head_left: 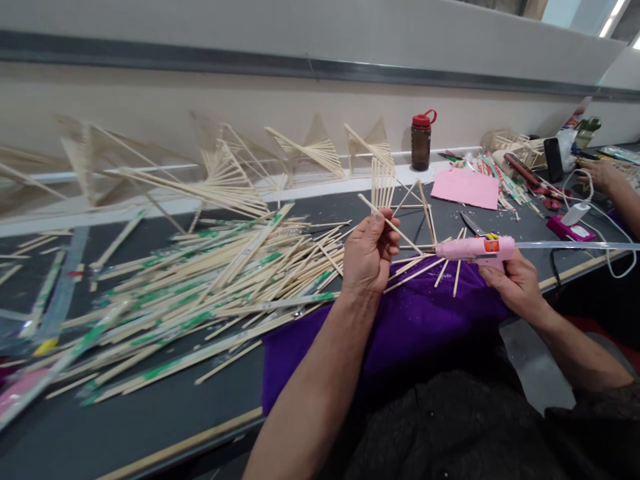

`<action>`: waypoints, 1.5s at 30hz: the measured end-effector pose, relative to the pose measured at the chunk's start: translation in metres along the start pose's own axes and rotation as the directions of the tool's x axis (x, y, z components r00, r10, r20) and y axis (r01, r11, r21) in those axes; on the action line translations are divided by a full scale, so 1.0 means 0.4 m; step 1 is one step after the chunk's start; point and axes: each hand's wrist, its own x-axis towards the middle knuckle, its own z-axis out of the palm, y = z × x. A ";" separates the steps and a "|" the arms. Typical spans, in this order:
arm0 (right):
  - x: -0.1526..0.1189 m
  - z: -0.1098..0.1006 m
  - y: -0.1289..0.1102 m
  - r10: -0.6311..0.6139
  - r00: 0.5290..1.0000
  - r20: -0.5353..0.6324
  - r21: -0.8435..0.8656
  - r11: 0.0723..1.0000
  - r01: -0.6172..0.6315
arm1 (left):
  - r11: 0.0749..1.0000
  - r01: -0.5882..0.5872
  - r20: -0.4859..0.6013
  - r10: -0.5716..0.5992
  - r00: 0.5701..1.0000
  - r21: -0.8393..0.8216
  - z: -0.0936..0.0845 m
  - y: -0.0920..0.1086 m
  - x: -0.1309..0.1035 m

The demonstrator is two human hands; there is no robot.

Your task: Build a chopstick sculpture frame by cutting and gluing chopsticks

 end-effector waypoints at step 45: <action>-0.006 -0.007 -0.001 0.088 0.996 0.031 0.030 0.996 -0.089 | 1.000 -0.011 0.011 0.011 1.000 0.022 -0.003 -0.003 0.001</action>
